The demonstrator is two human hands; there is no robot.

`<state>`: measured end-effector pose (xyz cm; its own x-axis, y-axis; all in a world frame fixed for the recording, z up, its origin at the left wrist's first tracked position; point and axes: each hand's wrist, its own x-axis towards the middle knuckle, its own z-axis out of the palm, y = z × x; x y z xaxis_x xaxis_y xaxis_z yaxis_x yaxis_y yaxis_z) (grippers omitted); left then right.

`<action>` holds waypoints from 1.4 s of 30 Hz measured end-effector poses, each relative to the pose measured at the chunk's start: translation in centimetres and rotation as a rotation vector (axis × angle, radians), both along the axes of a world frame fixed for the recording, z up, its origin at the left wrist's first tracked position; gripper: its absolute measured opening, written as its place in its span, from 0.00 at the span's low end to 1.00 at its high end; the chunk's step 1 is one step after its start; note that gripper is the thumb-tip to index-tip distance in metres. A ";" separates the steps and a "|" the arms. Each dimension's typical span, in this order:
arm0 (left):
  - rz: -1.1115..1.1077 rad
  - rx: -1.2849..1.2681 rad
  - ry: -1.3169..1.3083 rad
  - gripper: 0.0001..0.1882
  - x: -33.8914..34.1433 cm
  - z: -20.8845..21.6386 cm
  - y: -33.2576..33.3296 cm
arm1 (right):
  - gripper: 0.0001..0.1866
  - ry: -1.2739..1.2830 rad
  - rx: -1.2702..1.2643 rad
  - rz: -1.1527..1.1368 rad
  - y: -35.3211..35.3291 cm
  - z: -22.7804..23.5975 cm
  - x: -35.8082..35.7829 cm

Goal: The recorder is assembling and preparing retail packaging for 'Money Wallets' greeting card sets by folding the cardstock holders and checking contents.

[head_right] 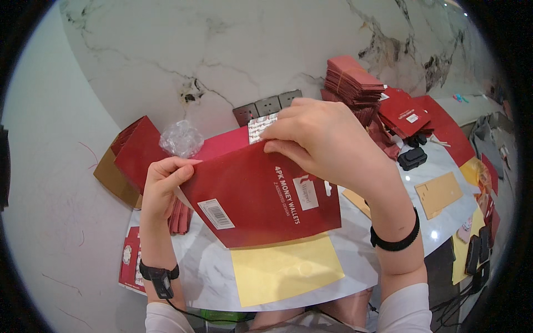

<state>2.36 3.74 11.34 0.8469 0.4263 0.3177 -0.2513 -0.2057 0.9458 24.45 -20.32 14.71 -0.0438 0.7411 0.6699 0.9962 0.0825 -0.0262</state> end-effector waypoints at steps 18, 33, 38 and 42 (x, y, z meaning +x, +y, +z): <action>0.020 -0.910 -0.148 0.20 1.8 -3.6 5.4 | 0.24 -0.191 0.169 0.162 1.8 -0.6 -4.2; -0.153 -0.537 -0.271 0.33 0.9 -0.8 2.3 | 0.24 0.695 0.388 0.174 3.0 -1.4 -1.8; 0.060 -0.151 -0.344 0.11 1.0 -1.6 1.8 | 0.25 0.798 0.508 0.237 3.9 -1.9 -1.2; 0.216 -0.016 -0.384 0.14 1.1 -2.5 2.4 | 0.22 0.801 0.528 0.230 4.0 -2.0 -0.2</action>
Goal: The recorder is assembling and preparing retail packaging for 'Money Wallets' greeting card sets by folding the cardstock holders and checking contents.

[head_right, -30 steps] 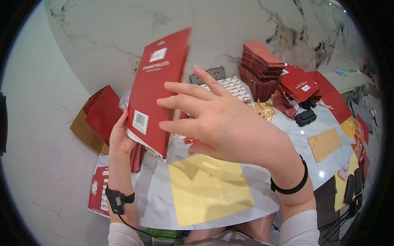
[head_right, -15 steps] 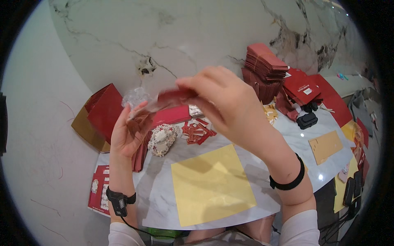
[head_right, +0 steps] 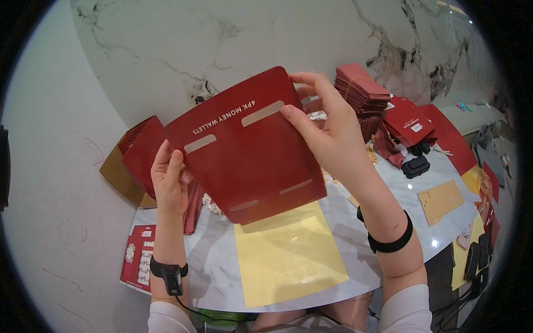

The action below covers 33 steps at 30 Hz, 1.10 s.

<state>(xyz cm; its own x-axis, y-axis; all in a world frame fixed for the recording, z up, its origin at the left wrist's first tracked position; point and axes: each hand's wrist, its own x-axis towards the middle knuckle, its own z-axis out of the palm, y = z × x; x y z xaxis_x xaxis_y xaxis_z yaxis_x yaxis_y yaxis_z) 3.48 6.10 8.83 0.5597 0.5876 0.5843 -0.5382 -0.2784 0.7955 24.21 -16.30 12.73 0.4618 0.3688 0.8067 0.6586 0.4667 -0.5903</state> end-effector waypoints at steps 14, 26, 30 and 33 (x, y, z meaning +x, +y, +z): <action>0.097 -0.138 -0.029 0.19 -2.3 -4.9 -3.1 | 0.14 -0.130 -0.957 0.040 -2.7 0.3 0.5; -0.240 -0.291 0.754 0.19 -3.2 -9.3 -3.1 | 0.21 -0.605 -1.465 -0.069 -1.5 -2.2 0.7; -0.279 -0.341 0.685 0.19 -2.8 -9.8 -3.7 | 0.24 -0.552 -1.582 0.124 -0.4 -2.7 -0.7; -0.235 -0.396 0.691 0.19 -3.0 -9.5 -3.8 | 0.24 -0.494 -1.625 0.231 0.4 -3.8 -0.7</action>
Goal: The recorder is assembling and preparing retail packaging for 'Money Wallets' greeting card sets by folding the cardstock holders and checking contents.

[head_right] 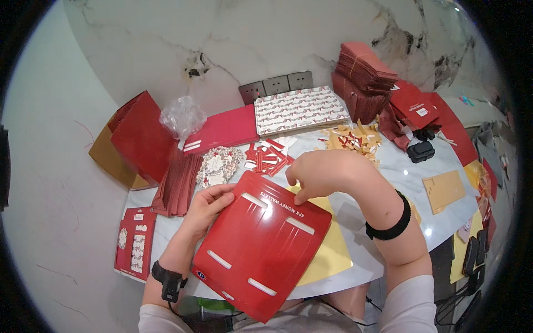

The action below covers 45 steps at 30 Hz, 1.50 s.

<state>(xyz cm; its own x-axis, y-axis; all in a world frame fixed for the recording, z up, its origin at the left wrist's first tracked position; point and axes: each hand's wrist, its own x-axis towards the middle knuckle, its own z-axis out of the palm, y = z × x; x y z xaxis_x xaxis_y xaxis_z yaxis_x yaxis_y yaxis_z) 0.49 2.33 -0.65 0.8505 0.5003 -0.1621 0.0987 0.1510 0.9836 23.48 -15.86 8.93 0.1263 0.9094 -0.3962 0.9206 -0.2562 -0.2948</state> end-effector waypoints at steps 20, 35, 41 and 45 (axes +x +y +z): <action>0.086 -0.262 -0.280 0.14 0.0 0.8 0.9 | 0.19 0.145 0.223 0.113 1.1 0.3 -1.0; 0.245 -0.192 -0.546 0.19 -1.0 2.0 2.4 | 0.18 0.403 0.672 -0.244 1.4 -0.2 0.4; 0.193 -0.305 -0.525 0.22 -1.9 1.4 3.4 | 0.13 0.934 0.777 -0.339 1.9 -0.3 0.0; 0.109 -0.485 -0.539 0.23 -1.8 1.7 2.8 | 0.12 0.963 0.753 -0.356 1.8 -0.1 0.2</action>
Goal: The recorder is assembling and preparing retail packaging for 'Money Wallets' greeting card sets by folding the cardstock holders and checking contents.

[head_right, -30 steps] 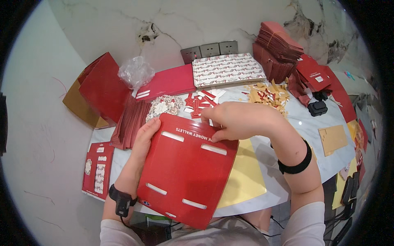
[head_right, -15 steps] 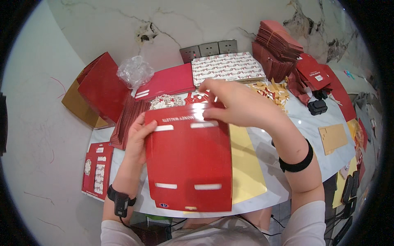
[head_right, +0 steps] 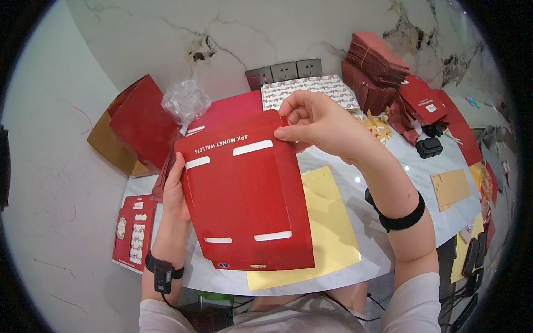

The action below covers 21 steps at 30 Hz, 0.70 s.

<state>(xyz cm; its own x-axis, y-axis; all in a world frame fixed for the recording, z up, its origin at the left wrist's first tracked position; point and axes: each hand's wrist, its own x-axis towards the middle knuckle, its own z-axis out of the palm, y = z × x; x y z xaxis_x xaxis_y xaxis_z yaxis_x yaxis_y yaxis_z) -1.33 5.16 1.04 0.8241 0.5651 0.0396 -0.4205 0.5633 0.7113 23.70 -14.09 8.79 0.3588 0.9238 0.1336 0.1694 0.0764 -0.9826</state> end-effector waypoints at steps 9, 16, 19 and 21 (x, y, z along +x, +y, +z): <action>-0.050 -0.021 -0.145 0.24 -0.6 0.1 0.2 | 0.11 -0.051 0.102 0.057 -0.4 0.5 0.4; 0.267 0.735 -0.330 0.19 -3.2 3.8 -1.3 | 0.11 -0.586 0.605 -0.269 -3.7 4.3 -3.2; 0.541 0.975 -0.326 0.17 -4.7 3.3 -0.3 | 0.13 -0.950 0.562 -0.389 -5.6 5.8 -4.1; 0.609 1.195 -0.412 0.11 -4.6 3.9 -0.8 | 0.14 -1.071 0.745 -0.271 -6.1 5.9 -3.9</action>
<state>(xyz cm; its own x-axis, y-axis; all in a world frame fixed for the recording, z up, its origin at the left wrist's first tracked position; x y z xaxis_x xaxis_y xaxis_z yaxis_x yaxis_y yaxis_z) -5.96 4.41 4.96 0.2764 0.2782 0.9199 -0.6697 -0.6308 0.3919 19.84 -20.14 14.74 -0.0800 0.4244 0.9019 0.9221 0.3752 -0.0947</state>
